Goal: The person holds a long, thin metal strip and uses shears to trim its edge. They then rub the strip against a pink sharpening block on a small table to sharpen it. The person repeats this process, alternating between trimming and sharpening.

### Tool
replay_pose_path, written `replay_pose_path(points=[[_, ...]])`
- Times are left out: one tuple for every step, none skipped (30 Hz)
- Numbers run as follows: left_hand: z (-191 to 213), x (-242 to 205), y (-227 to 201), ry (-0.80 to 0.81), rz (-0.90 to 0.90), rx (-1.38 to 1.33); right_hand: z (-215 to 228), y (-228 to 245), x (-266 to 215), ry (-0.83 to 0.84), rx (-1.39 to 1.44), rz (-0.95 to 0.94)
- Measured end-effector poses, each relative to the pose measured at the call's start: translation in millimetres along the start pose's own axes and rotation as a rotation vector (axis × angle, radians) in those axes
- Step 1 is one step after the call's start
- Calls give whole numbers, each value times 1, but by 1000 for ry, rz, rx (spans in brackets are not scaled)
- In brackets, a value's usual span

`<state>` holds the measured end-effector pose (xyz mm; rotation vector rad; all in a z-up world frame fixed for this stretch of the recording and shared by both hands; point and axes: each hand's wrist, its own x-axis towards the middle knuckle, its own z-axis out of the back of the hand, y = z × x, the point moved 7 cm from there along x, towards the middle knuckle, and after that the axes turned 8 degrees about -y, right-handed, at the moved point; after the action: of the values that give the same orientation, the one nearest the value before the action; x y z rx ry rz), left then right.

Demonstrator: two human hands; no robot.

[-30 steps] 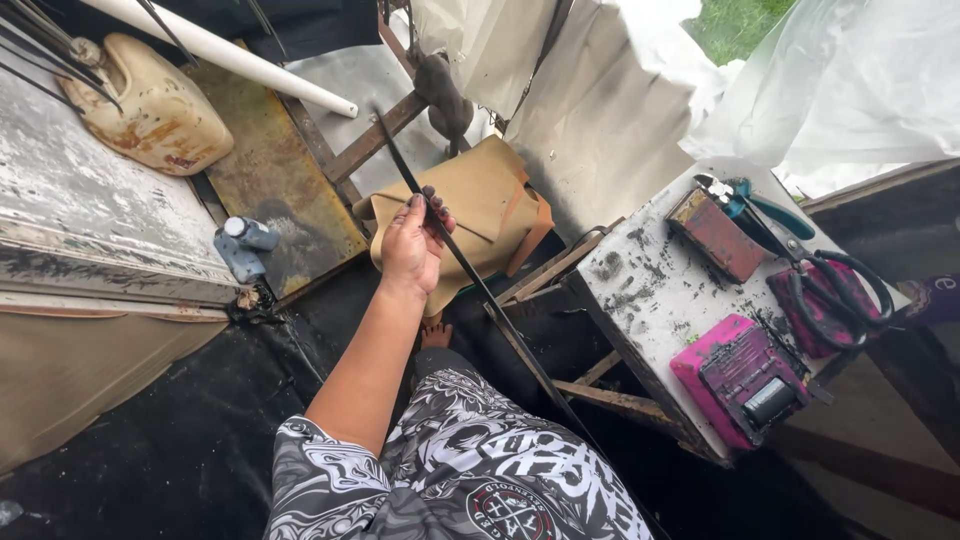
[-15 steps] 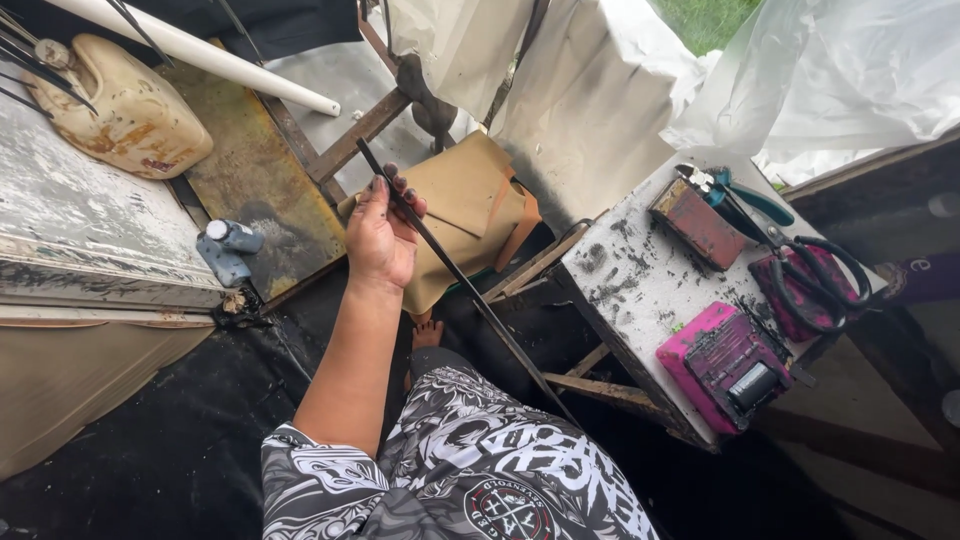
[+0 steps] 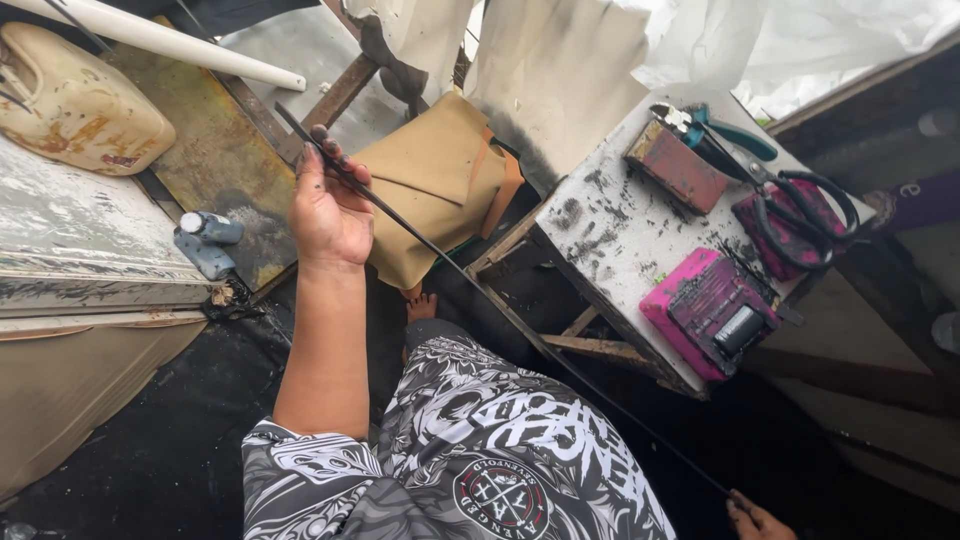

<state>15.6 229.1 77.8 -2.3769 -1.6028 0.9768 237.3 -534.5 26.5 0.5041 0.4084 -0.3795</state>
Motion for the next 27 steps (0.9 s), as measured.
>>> replay_pose_path(points=[[-4,-4,0,-1,9,6,8,16,-17,-3,-1,-10],[-10,-8,-2,6,9,7,16,32,-33,-28,24,-31],[-15,-12,-4,14,9,8,24,49,-49,-53,50,-51],[-15,-11,-4,15,15,16,25,29,-37,-53,52,-61],[-17,-11,-4,32,21,11,29,17,-25,-84,92,50],[-18,-10,-5,49,29,5,33,5,-14,-117,131,162],[-19,-12,-6,51,36,12,39,11,-21,-119,133,152],[-23,-15,-4,108,101,-24,44,13,-27,-106,-14,98],[-28,-19,-2,164,167,-60,49,15,-33,-93,-160,43],[-31,-26,-2,168,180,-53,44,-5,-12,-97,-155,29],[-40,-36,2,257,281,-109,25,-29,7,100,-443,50],[-49,-47,6,346,383,-170,9,-57,23,298,-714,60],[-61,-64,9,352,398,-166,-7,-34,6,294,-704,47],[-76,-85,14,428,443,-162,-36,-1,-17,469,-483,177],[-90,-107,18,504,488,-159,-61,35,-42,618,-235,313],[-98,-123,27,509,502,-157,-76,68,-61,609,-226,304],[-107,-142,36,561,535,-138,-93,123,-95,702,-95,644],[-117,-161,43,615,564,-117,-105,175,-133,776,46,991],[-121,-178,50,623,575,-113,-103,211,-157,765,55,987],[-127,-195,57,641,580,-45,-98,254,-189,806,166,1097],[-132,-212,64,660,583,23,-89,296,-220,841,277,1209],[-127,-220,68,682,596,28,-90,309,-231,817,291,1213],[-122,-227,69,724,521,92,-85,324,-247,742,296,1339],[-122,-232,73,777,451,146,-77,340,-261,646,293,1464],[-124,-239,62,812,468,142,-58,346,-265,604,300,1469],[-128,-241,40,919,44,460,-38,349,-278,506,219,1632],[-132,-248,18,981,-409,753,-20,350,-291,404,125,1787]])
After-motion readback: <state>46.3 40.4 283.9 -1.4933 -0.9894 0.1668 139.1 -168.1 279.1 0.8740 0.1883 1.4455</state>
